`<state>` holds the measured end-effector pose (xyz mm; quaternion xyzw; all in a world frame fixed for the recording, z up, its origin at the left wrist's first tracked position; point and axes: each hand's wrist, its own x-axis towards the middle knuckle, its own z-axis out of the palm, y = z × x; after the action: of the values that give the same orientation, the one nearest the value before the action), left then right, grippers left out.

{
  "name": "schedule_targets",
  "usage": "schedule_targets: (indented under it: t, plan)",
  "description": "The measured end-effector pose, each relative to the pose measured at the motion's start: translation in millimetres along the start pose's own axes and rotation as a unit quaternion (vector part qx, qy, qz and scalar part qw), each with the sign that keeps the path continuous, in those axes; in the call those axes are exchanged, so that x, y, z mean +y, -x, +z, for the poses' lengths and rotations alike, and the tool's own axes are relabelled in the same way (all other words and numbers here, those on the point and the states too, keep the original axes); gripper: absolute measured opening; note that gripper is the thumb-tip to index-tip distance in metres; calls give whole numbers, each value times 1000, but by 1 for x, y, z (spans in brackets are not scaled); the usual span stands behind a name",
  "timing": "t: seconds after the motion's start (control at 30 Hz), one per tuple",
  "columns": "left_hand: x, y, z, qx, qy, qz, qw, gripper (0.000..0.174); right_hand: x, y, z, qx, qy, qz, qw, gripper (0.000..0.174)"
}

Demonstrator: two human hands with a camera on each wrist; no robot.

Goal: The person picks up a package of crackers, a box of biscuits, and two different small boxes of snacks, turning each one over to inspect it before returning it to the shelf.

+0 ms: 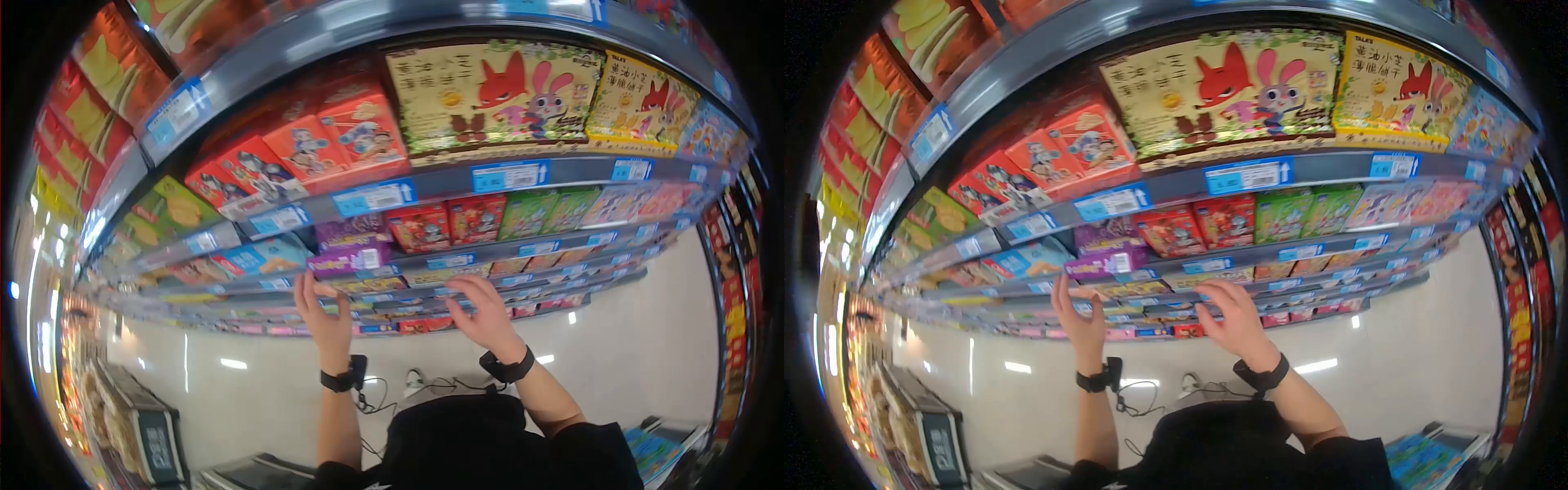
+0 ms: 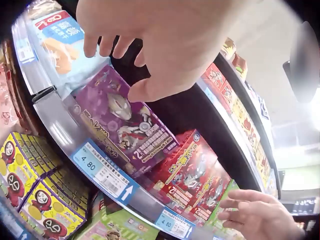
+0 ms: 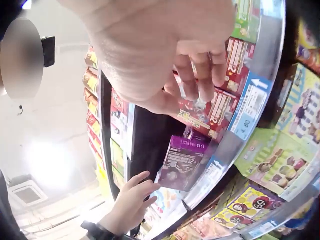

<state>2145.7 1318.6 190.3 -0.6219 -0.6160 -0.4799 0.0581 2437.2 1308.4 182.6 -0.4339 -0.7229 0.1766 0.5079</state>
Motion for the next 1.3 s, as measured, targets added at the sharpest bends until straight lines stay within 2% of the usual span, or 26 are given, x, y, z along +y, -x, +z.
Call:
schedule_targets:
  t: [0.07, 0.13, 0.17, 0.27, 0.43, 0.53, 0.67, 0.77, 0.9, 0.97, 1.1, 1.17, 1.3]
  plan:
    - [-21, -15, -1, -21, 36, 12, 999, 74, -13, -16, 33, 24, 7, 17, 1000, 34]
    - [-26, -20, -11, -63, 95, -33, 993, 77, -37, -25, 62, 13, -36, 101, 994, 42]
    - [-35, -24, -13, -80, 106, -19, 991, 78, -41, -31, 77, 13, -38, 100, 994, 53]
    - [-58, -33, -15, -106, 159, -27, 981, 78, -58, -48, 105, 23, -15, 157, 987, 60]
    - [-80, -40, -15, -159, 252, -42, 954, 78, -50, -59, 128, 4, 46, 178, 983, 67]
    - [-85, -41, -15, -178, 261, -41, 948, 74, -48, -59, 136, 23, 29, 221, 975, 68]
    - [-91, -45, -10, -214, 266, -47, 939, 66, -47, -57, 146, 37, 67, 224, 972, 76]
    - [-98, -49, -2, -202, 265, -6, 943, 61, -53, -61, 146, 34, 76, 230, 970, 80]
    - [-94, -54, 0, -192, 236, 15, 953, 60, -48, -64, 143, 19, 119, 221, 968, 78]
    - [-91, -54, 0, -192, 232, 11, 953, 60, -42, -65, 145, 20, 65, 241, 968, 75]
    - [-87, -57, 1, -225, 238, -47, 944, 60, -40, -71, 144, 27, 3, 227, 974, 68]
    - [-86, -57, 2, -242, 247, -74, 935, 60, -35, -70, 144, 27, -36, 186, 981, 62]
    - [-84, -55, 4, -223, 241, -75, 942, 58, -33, -68, 146, 31, 29, 167, 985, 57]
